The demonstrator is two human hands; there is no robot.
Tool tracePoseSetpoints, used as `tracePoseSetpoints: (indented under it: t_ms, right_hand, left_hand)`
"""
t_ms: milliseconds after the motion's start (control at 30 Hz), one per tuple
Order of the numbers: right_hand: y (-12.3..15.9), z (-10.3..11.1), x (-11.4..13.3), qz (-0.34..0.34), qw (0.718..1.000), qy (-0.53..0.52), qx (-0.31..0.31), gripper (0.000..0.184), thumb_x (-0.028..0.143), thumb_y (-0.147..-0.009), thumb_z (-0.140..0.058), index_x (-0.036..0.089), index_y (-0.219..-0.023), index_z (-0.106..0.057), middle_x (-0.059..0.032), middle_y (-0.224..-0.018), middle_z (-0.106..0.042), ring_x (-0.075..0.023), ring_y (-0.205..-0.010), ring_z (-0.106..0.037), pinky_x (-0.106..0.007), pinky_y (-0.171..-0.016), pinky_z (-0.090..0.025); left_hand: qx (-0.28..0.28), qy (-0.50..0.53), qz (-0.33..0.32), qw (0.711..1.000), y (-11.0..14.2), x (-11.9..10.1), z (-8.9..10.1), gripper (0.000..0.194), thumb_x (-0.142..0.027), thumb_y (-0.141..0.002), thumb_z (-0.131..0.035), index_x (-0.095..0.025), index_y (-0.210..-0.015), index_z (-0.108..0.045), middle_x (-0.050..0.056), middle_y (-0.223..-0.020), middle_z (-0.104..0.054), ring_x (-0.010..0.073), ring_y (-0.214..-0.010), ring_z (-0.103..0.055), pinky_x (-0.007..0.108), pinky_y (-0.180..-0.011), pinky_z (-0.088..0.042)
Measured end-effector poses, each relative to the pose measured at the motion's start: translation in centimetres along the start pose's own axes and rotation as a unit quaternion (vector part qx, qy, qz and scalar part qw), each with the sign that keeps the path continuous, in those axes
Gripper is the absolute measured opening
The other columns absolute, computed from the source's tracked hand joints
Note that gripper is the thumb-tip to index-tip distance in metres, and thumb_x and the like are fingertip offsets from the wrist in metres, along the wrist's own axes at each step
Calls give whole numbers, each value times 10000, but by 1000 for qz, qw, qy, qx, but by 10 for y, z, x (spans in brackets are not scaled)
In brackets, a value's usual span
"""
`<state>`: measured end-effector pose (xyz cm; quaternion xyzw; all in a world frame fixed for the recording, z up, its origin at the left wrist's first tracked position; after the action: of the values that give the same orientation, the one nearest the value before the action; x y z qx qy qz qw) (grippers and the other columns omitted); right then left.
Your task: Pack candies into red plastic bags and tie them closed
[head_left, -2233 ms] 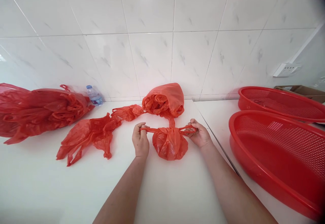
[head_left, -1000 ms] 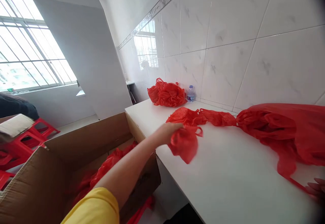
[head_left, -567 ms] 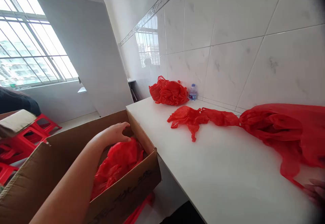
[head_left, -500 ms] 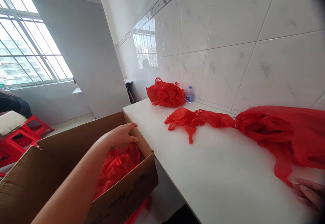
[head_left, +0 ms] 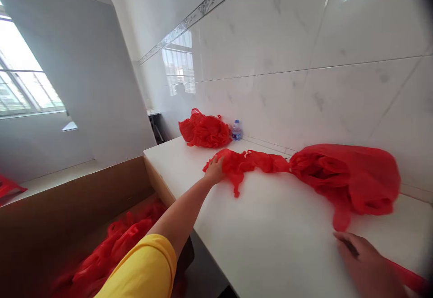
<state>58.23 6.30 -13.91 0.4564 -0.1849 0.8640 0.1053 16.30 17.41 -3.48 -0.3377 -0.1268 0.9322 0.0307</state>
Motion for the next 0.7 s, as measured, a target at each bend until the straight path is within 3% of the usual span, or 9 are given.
tracePoseSetpoints:
  t_ms: [67, 167, 267, 367, 433, 533, 633, 700]
  right_hand:
    - [8, -12, 17, 68, 995, 62, 25, 157, 410, -717, -535, 344, -844, -600, -68, -1018, -639, -316, -926, -606, -502, -783, -474]
    - [29, -33, 52, 166, 981, 89, 40, 296, 418, -790, -479, 301, -1053, -549, -70, -1077, -605, -290, -1027, -574, -480, -882, -460]
    - [46, -49, 81, 213, 974, 72, 34, 553, 412, -834, -489, 294, -1347, -323, -93, -1342, -446, -288, -1234, -436, -484, -983, -402]
    - [53, -61, 92, 211, 972, 84, 66, 644, 369, -846, -499, 328, -1423, -215, -69, -1488, -261, -291, -1319, -331, -495, -1024, -359]
    - [54, -65, 91, 193, 972, 81, 104, 634, 351, -844, -509, 342, -1421, -248, -55, -1494, -262, -288, -1326, -321, -495, -1038, -344]
    - [55, -63, 92, 160, 977, 2, 143, 593, 385, -851, -518, 317, -1401, -308, -64, -1450, -350, -270, -1333, -318, -483, -1065, -316]
    - [60, -57, 99, 88, 971, -146, 170, 620, 418, -842, -547, 319, -1400, -295, -70, -1425, -388, -256, -1328, -337, -469, -1042, -355]
    - [67, -57, 107, 34, 948, -244, 203, 711, 380, -792, -627, 346, -1405, -267, -68, -1391, -429, -253, -1286, -402, -448, -986, -420]
  left_hand:
    - [13, 4, -1, 1000, -2, -6, -23, 545, -209, -682, -616, -151, -1216, -525, 183, -1273, -528, 329, -1043, -564, 351, -778, -430]
    - [45, 19, -37, 998, 11, -26, -56, 384, -190, -678, -597, -220, -1060, -613, 98, -1002, -663, 283, -894, -605, 329, -701, -423]
    - [80, 42, -80, 993, 37, -50, -79, 309, -179, -667, -586, -280, -953, -646, 27, -812, -668, 235, -745, -605, 301, -633, -403]
    - [112, 79, -83, 987, 60, -63, -88, 353, -188, -676, -564, -307, -998, -650, -5, -710, -642, 201, -636, -576, 280, -569, -383]
    - [106, 156, -36, 981, 71, -66, -83, 339, -236, -709, -560, -294, -1032, -645, -14, -666, -615, 182, -592, -551, 269, -537, -384]
    - [109, 349, 52, 929, 86, -72, -72, 232, -337, -742, -609, -234, -948, -641, 0, -714, -618, 165, -626, -566, 266, -574, -437]
    - [179, 505, 82, 840, 104, -90, -69, 204, -384, -761, -643, -203, -848, -610, 18, -787, -639, 155, -680, -596, 277, -645, -470]
    - [227, 554, 79, 797, 116, -103, -73, 192, -376, -780, -641, -207, -864, -608, 19, -812, -645, 146, -697, -601, 269, -661, -467]
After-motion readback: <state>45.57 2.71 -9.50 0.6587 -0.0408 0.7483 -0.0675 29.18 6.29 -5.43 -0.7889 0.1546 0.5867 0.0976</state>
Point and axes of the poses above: each hand's wrist, its own y-axis away from the middle knuckle, its own z-axis out of the back of the hand, x = y × z, the point moved 5 cm from there along -y, towards the middle knuckle
